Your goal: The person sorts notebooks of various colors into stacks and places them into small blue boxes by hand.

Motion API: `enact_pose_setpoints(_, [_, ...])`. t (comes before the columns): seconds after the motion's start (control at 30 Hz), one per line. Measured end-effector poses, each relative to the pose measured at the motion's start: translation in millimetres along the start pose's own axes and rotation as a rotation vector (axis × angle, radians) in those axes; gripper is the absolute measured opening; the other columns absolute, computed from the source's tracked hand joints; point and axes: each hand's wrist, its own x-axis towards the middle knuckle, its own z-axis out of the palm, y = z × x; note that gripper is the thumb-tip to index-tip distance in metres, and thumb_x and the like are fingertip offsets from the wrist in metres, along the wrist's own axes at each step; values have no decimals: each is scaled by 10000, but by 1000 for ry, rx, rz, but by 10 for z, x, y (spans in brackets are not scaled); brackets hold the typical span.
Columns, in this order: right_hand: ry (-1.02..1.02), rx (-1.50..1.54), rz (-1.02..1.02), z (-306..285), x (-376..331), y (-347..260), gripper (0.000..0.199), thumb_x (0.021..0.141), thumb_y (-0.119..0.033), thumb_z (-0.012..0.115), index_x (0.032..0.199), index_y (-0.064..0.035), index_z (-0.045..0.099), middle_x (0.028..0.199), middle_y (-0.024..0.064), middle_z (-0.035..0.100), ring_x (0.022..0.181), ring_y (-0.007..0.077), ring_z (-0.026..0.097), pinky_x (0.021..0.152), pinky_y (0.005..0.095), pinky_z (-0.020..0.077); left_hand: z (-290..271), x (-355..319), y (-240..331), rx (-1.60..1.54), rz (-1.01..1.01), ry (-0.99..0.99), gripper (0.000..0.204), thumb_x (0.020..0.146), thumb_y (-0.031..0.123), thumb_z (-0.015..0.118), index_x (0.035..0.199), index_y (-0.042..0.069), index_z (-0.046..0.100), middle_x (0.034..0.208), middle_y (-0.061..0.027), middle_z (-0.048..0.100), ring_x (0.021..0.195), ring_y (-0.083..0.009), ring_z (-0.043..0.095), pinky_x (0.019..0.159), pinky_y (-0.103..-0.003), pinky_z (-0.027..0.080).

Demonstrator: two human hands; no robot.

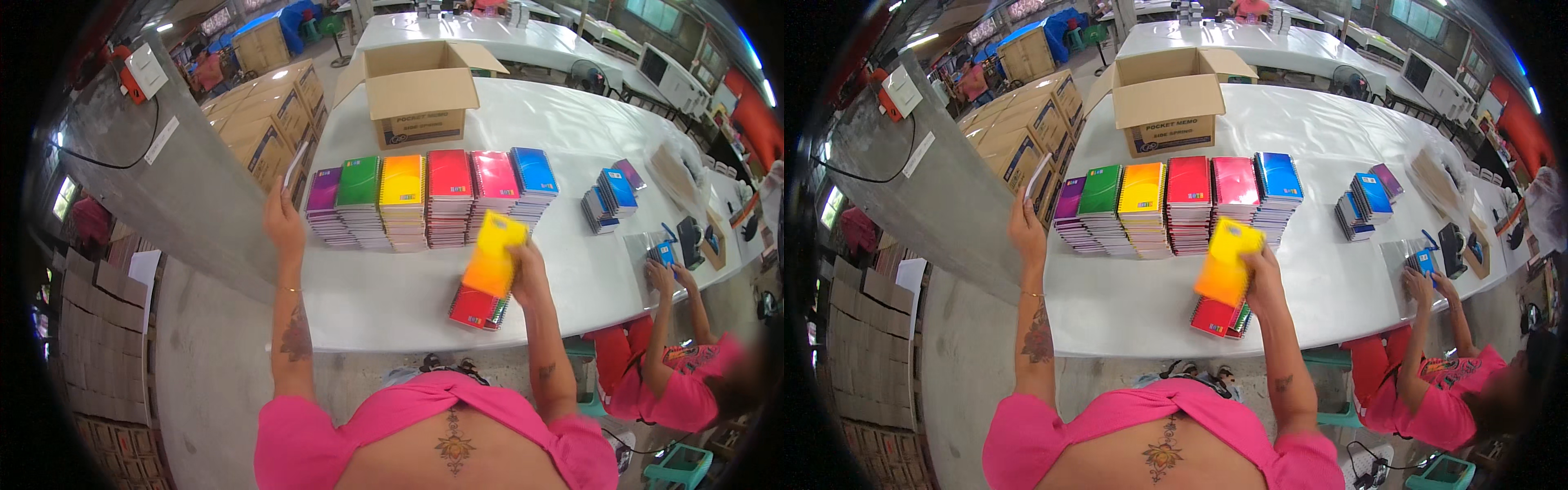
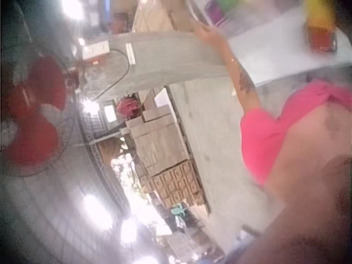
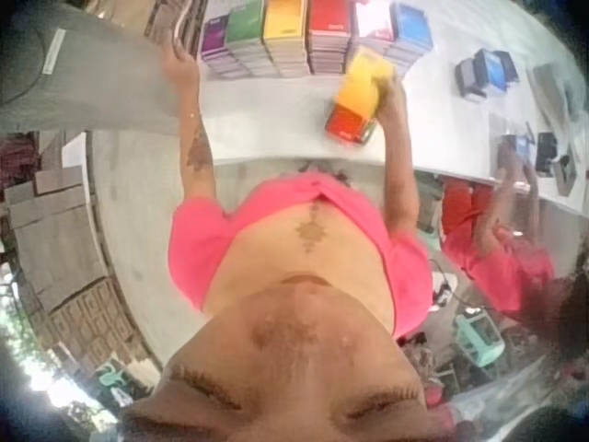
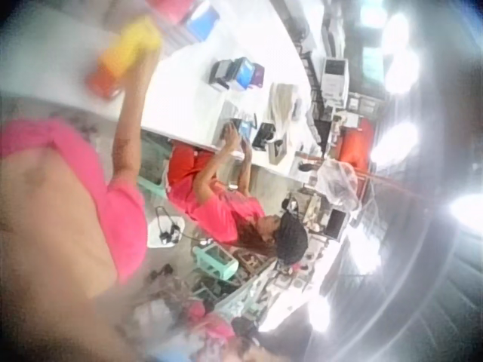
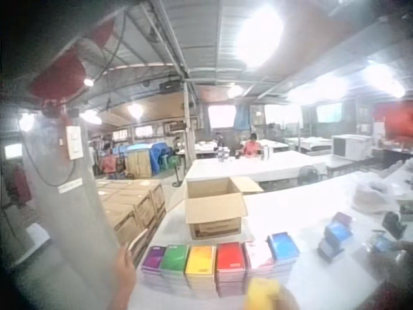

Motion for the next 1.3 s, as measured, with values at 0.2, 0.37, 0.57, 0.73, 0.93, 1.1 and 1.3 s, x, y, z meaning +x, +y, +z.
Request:
enact_pose_setpoints(0.2, [-139,-58,-136,1010,1016,-253,629,877,-18,638,1430,17,342,1251,157,560,1098,250,613,919,352,530,-63,-1,141,-84,-5,50,269,998,84,522,1215,-25,639,1125,-197,682,991,-315,662,858,-372,509])
enact_pose_setpoints(0.37, [274,-891,-622,1129,1676,234,641,888,-94,652,1428,29,329,1299,242,510,1239,345,495,1074,433,378,-332,-144,109,-140,-115,40,284,1009,101,518,1232,-39,624,1143,-189,684,1004,-268,664,879,-346,501])
enact_pose_setpoints(0.57, [-799,-1026,-685,2114,733,1175,491,868,-137,656,1307,29,513,1299,199,558,1266,375,493,1079,464,369,-1204,-286,-16,-9,-262,83,311,1022,133,507,1260,-36,614,1171,-176,680,1008,-236,653,884,-334,495])
enact_pose_setpoints(0.73, [-697,-1715,-1406,2480,1053,2288,425,885,-164,596,1260,32,562,1278,240,567,1250,422,506,1041,548,390,-1619,-505,206,-6,-324,130,321,1031,157,505,1260,-40,614,1176,-161,674,1028,-236,641,892,-326,485])
enact_pose_setpoints(0.93, [-700,-2065,-1069,2762,1373,2411,147,816,-129,616,934,-51,656,854,107,674,832,259,678,677,394,535,-2484,-862,201,218,-322,42,318,1023,167,528,1251,-34,622,1150,-161,679,1005,-222,641,885,-311,484])
enact_pose_setpoints(1.1, [-789,-1953,-990,2701,1431,2270,199,793,-118,644,975,-39,657,932,113,676,882,278,676,714,406,544,-2572,-991,170,227,-482,-33,301,1012,165,551,1239,-17,631,1099,-154,696,974,-218,660,874,-316,492])
enact_pose_setpoints(1.3, [-911,-1983,-1025,2666,1279,2024,307,803,-116,637,1099,-35,622,1079,129,658,996,282,653,760,416,552,-2264,-823,329,114,-337,-53,301,1014,171,548,1236,-13,633,1082,-149,697,940,-185,640,860,-300,487])
